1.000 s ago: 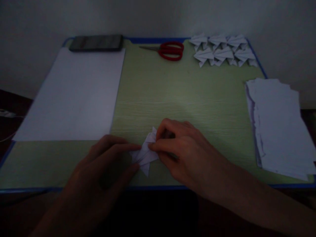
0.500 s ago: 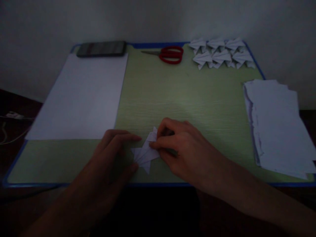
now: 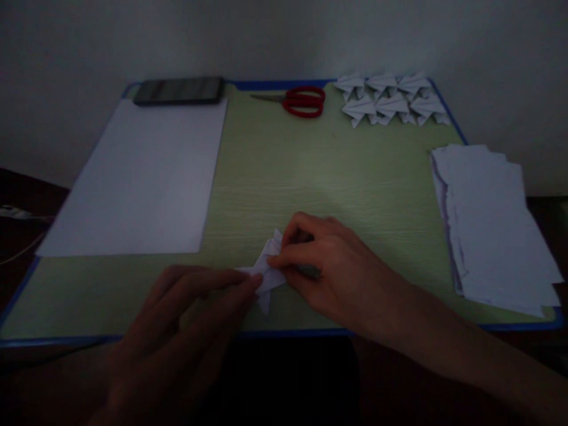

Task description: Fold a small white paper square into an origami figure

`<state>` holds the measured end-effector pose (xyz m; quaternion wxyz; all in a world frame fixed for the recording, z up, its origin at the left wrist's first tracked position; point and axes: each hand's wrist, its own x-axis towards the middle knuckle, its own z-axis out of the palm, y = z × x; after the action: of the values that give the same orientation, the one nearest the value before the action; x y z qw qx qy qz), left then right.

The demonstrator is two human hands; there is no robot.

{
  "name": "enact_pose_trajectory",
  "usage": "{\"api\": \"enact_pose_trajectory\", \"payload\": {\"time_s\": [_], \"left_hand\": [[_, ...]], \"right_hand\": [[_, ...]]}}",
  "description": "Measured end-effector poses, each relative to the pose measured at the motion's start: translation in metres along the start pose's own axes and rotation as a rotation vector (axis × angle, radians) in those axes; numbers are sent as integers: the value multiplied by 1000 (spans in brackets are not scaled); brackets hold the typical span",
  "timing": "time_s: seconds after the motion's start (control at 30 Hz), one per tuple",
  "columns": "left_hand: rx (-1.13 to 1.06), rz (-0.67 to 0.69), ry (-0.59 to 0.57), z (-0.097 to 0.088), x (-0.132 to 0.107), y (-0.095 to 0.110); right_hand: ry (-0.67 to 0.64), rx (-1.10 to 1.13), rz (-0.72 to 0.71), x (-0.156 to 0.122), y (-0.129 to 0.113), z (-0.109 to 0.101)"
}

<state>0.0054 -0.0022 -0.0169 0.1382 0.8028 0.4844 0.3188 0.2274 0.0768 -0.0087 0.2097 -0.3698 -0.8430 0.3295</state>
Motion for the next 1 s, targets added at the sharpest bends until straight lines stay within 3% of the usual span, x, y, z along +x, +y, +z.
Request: {"api": "enact_pose_trajectory", "payload": {"time_s": [0.27,0.43,0.6,0.77,1.0], "left_hand": [[-9,40,-36,16,3,-9],[6,94,-45,13,-2,-11],[86,171,-118,11,-2,-16],[126,209,-96,14,4,-21],[18,217,-207,1,9,-26]], "right_hand": [[-117,23,-18,2,10,-11],[-198,-42,-15,4,15,-20],[-201,-107,-51,10,18,-26],[-202,-130,-71,14,18,-29],[-210,-155,-67,13,17,-28]]}}
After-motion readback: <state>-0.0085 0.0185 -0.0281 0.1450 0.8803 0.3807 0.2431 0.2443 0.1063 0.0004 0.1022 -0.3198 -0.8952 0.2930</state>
